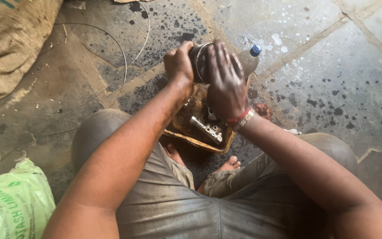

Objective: The person sits on the floor and cleans several small mechanical parts, including pistons and connecting rods, using a liquid from a plastic bottle and a wire tool. The parts are placed in a yellow tray during the process.

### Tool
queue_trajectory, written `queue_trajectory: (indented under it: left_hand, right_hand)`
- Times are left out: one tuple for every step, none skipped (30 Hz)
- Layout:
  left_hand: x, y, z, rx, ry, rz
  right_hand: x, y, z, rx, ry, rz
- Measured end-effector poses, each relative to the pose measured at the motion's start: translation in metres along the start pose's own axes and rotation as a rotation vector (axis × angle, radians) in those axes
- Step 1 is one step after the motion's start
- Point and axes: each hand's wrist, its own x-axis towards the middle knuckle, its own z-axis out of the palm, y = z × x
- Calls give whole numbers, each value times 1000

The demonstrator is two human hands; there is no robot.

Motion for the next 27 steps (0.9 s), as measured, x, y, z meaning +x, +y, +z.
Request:
queue_trajectory:
  left_hand:
    - [1,-1,-1,7,12,12]
    - [2,-2,-1,14,23,24]
    - [3,-1,-2,-18,13,37]
    - [5,1,-1,-51,3,50]
    - [6,3,-2,-81,-4,63]
    - [8,5,-2,-45,-11,97]
    - [9,4,-2,-8,-14,125]
    - [10,3,-3,29,-17,153]
    - [9,1,-3,-6,-28,191]
    - [8,-1,-3,-40,-39,230]
    - [8,1,0,-81,-52,279]
    - [7,2,2,-47,-34,247]
    - [6,4,3,-13,-18,222]
    - [6,7,5,20,-2,196]
    - [4,5,4,78,23,238]
    - [5,3,5,135,49,279]
    - [3,-4,4,196,73,309]
    - [4,-10,3,152,62,279]
    - [8,-11,4,102,50,252]
    - [11,-13,5,52,38,225]
    - [16,-10,6,54,67,259]
    - [20,-8,7,57,97,292]
    - [20,-12,3,66,129,313]
    - [23,-14,2,89,144,243]
    - [25,-15,1,112,157,174]
    - [24,-17,0,134,169,104]
    - [23,-15,2,146,192,100]
  right_hand:
    - [-1,0,-1,7,-3,45]
    - [-2,0,-4,-18,-13,26]
    - [-2,-1,-6,-44,-16,4]
    - [-2,-1,-10,-69,-19,-18]
    - [-2,-3,-12,-54,13,-58]
    - [-2,-6,-13,-39,46,-99]
    - [-2,-8,-14,-20,73,-139]
    - [-3,-12,-13,-36,37,-109]
    - [-5,-13,-14,-53,-5,-77]
    - [-7,-15,-13,-70,-48,-46]
    - [-6,-15,-13,-79,-23,-33]
    - [-4,-15,-14,-88,2,-21]
    - [-1,-15,-14,-98,34,-9]
    - [1,-13,-14,-130,33,-14]
    - [-1,-14,-14,-157,27,-14]
    - [-4,-15,-13,-185,21,-14]
    - [-11,-17,-12,-141,10,15]
    - [-17,-18,-12,-98,0,46]
    - [-19,-18,-11,-60,-7,72]
    - [-19,-18,-11,-56,-20,62]
    - [-14,-16,-11,-54,-25,48]
    - [-9,-15,-10,-52,-29,34]
    - [-8,-14,-10,-104,-8,35]
    - [-5,-8,-9,-157,13,35]
    - [-3,0,-6,-210,35,36]
    - [-1,12,-4,-86,-66,124]
    - [4,34,-4,35,-161,200]
